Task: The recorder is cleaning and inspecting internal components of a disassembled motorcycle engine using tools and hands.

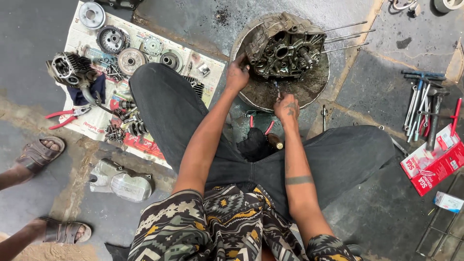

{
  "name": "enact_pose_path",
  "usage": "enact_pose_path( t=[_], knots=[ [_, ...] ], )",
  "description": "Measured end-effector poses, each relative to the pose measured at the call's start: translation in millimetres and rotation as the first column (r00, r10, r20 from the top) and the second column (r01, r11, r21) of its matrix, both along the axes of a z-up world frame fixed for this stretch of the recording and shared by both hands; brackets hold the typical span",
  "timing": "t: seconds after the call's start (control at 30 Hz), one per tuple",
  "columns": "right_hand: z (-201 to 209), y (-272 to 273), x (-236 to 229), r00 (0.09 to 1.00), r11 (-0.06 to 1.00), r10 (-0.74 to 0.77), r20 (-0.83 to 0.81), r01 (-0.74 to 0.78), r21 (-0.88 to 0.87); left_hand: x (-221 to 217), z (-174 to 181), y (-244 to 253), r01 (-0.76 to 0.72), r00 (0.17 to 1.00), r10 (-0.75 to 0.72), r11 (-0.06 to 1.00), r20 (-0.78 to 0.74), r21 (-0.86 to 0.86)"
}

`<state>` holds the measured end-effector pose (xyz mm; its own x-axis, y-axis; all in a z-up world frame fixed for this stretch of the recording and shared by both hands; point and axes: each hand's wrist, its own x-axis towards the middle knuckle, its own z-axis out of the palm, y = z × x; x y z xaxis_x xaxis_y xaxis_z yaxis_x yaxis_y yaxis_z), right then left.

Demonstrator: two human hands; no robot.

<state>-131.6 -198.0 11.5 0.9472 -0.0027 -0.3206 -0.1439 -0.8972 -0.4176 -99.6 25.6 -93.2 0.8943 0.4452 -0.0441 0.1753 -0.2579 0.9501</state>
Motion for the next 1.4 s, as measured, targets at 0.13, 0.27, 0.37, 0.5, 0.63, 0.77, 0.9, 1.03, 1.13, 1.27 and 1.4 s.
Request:
enact_pose_path(
  t=[0.13,0.27,0.37,0.5,0.63,0.77,0.9,1.03,1.13,1.27,1.4],
  knots=[
    [82,36,-29,0.999,0.999,-0.032,-0.022,0.032,-0.001,-1,43,-4,-0.103,0.983,0.094,0.993,-0.154,-0.052],
    [72,68,-26,0.954,0.974,0.064,0.293,-0.123,0.188,7,38,-16,-0.151,0.982,0.133,0.98,-0.137,-0.132],
    [57,90,-18,0.913,0.963,0.12,0.391,-0.203,0.178,6,56,-18,-0.171,0.973,0.139,0.97,-0.183,-0.173],
    [12,95,-36,0.889,0.962,0.193,0.415,-0.255,0.098,12,40,-24,-0.188,0.964,0.145,0.965,-0.224,-0.182],
    [20,91,-24,0.904,0.971,0.191,0.382,-0.231,0.063,17,27,-30,-0.148,0.961,0.135,0.988,-0.242,-0.038],
    [46,89,-22,0.928,0.978,0.211,0.308,-0.202,-0.062,5,19,-38,-0.17,0.966,0.183,0.982,-0.183,0.084],
    [62,84,-22,0.946,0.975,0.221,0.237,-0.211,-0.068,6,-16,-44,-0.207,0.975,0.218,0.96,-0.038,0.186],
    [85,72,-9,0.959,0.971,0.232,0.164,-0.217,-0.102,-7,0,-46,-0.139,0.983,0.162,0.964,-0.085,0.225],
    [80,58,-6,0.943,0.958,0.273,0.191,-0.248,-0.144,-5,3,-45,-0.096,0.98,0.137,0.961,-0.144,0.258],
    [103,59,-12,0.931,0.953,0.289,0.221,-0.257,-0.161,-16,29,-47,-0.119,0.964,0.146,0.984,-0.222,0.13],
    [109,45,-13,0.962,0.971,0.217,0.168,-0.195,-0.137,-27,38,-51,-0.072,0.959,0.095,0.993,-0.267,0.092]
  ],
)
